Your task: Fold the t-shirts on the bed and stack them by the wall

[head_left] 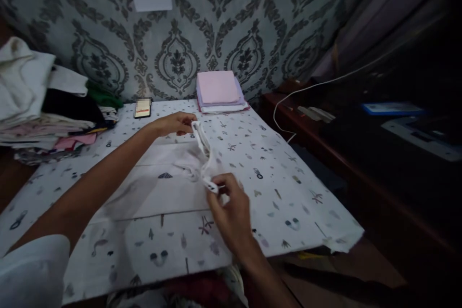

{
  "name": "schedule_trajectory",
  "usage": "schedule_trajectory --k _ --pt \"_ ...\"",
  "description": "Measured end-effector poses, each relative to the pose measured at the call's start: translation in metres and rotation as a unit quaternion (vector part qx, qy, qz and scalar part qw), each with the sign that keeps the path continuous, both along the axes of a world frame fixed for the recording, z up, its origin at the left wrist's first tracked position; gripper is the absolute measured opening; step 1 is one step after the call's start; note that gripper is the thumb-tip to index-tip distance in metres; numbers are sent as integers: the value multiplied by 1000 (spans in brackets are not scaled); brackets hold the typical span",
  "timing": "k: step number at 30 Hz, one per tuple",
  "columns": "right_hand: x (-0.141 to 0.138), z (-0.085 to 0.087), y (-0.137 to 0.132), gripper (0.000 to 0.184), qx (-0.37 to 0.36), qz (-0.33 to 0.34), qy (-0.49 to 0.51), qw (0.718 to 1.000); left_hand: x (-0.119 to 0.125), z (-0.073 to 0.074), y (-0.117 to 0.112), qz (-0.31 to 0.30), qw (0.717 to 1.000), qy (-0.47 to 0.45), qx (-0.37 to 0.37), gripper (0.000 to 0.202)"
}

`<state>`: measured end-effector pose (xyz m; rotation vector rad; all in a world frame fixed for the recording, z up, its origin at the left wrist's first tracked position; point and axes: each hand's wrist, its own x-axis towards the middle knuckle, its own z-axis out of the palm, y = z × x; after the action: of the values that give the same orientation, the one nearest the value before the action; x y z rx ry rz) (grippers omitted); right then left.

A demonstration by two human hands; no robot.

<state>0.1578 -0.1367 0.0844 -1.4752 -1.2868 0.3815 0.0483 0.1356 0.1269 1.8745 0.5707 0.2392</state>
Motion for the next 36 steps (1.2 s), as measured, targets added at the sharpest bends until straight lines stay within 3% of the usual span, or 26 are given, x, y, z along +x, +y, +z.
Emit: schedule_trajectory --k 5,8,11,17,20,23,27,30,34,36 --pt "-63 -25 24 25 -11 142 -206 968 -82 -35 4 126 979 62 -145 37" --pt "-75 -37 27 26 -48 162 -290 942 -98 -52 -2 167 965 36 -198 36" --pt "-75 -40 25 27 -46 172 -290 940 -94 -54 -10 190 963 19 -192 34" --pt "-73 -35 25 26 12 179 -257 950 -81 -50 -17 207 976 31 -65 29" --pt "-75 -35 26 26 47 188 -249 949 -87 -53 -15 223 974 22 -40 28" --pt "-79 -37 26 26 33 203 -280 938 -96 -57 -14 213 973 81 39 23" --pt "-80 -34 25 23 -25 230 -334 914 -102 -56 -19 223 955 145 132 14" --pt "-77 -25 22 16 -25 266 -300 916 -101 -47 -33 249 929 174 210 13" --pt "-77 -22 23 34 11 252 -289 923 -92 -44 -60 209 884 185 374 32" --pt "-81 -30 26 50 -1 254 -330 909 -88 -53 -71 157 890 175 391 44"
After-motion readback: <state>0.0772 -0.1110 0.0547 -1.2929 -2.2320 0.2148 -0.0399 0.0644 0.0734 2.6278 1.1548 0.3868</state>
